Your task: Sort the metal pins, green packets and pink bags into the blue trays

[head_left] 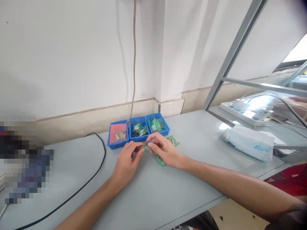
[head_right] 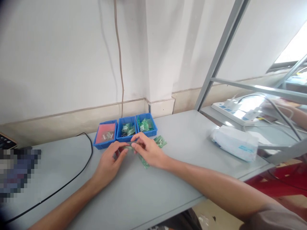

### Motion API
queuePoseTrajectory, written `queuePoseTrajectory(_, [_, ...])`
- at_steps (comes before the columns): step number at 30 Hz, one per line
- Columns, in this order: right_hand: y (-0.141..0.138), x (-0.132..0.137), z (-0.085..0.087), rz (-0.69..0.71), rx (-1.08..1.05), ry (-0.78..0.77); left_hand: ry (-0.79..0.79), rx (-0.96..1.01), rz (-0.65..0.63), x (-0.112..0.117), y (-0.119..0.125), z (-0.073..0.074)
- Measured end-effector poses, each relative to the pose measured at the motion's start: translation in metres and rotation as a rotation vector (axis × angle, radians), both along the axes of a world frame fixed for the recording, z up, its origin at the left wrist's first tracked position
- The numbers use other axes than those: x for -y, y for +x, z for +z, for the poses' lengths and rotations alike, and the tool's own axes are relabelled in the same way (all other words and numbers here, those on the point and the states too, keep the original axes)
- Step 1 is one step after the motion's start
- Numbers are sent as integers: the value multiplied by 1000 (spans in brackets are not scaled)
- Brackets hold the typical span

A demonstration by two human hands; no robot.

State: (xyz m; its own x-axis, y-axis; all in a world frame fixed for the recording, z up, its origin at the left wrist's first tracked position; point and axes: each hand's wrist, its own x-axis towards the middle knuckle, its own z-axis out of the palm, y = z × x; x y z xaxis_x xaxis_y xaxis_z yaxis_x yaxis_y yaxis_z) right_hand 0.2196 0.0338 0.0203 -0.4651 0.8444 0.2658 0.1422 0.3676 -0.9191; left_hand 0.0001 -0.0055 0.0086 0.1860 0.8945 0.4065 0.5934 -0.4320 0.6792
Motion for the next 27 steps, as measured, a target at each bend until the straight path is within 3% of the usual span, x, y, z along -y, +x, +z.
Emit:
queuePoseTrajectory(10, [1,-4,2,-62,157,267,-139,-13,11,2,0,-1])
queuePoseTrajectory(18, [2,-1,4,-89,127,146,-191,47,-9,1,0,-2])
queuePoseTrajectory(27, [2,-4,-2,-46,158,277,-274,168,15,-3,-1,-2])
